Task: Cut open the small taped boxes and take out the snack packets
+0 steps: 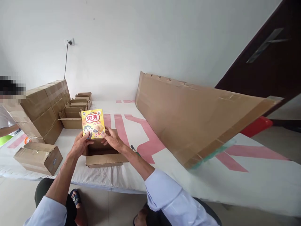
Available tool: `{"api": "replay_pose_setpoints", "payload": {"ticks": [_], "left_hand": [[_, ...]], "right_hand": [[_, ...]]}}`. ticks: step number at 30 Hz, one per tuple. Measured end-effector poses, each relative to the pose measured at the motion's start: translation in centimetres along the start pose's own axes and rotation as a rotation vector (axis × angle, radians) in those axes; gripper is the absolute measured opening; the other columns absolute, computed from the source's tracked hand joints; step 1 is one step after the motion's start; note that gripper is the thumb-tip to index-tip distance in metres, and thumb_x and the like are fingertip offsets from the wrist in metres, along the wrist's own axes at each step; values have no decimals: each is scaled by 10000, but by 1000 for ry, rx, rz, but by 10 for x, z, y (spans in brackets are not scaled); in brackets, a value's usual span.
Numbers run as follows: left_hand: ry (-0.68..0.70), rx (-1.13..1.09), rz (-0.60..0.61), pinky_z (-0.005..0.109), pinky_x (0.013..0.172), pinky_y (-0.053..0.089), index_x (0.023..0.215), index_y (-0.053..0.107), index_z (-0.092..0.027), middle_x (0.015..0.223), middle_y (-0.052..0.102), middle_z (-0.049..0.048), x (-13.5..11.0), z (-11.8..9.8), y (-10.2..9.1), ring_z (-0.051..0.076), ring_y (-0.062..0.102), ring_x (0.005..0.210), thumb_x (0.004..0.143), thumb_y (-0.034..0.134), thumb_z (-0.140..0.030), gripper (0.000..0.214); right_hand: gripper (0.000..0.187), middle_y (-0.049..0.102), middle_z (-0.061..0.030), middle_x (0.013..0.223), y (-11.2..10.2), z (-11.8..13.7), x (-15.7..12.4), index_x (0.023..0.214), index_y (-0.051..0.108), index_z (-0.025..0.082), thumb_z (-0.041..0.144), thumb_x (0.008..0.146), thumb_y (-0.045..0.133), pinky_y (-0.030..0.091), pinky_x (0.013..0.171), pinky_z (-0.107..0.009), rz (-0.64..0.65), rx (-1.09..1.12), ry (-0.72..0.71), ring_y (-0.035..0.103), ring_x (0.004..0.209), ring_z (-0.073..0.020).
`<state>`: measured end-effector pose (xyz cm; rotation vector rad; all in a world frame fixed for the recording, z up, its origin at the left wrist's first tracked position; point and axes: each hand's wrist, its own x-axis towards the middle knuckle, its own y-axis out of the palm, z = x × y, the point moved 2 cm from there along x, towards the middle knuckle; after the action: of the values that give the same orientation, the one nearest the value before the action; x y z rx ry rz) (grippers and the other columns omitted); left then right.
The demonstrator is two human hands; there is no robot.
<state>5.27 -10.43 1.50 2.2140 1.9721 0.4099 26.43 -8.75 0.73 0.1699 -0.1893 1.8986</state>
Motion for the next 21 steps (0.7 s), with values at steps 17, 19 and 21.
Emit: {"api": "replay_pose_setpoints", "payload": {"ticks": [17,19,21], "left_hand": [[-12,37,27,260,688,607,1171,797,-146,1186,807,152,34,1,-23,232,779,930,737,983,-431,551],[-18,37,17,253,683,604,1140,803,-151,1187,802,146,35,2,-24,215,768,911,730,988,-436,533],[-27,43,12,250,687,603,1138,803,-156,1195,799,147,35,4,-25,206,764,903,730,989,-438,530]], "right_hand": [[594,756,-49,1198,11,-18,40,1486,628,318,535,940,715,629,595,-260,-166,140,102,689,706,-122],[611,754,-49,1190,11,-20,40,1508,612,314,538,947,702,629,600,-263,-170,137,109,683,704,-123],[622,756,-47,1170,11,-21,40,1523,600,312,541,952,693,628,605,-269,-172,134,116,677,697,-125]]}}
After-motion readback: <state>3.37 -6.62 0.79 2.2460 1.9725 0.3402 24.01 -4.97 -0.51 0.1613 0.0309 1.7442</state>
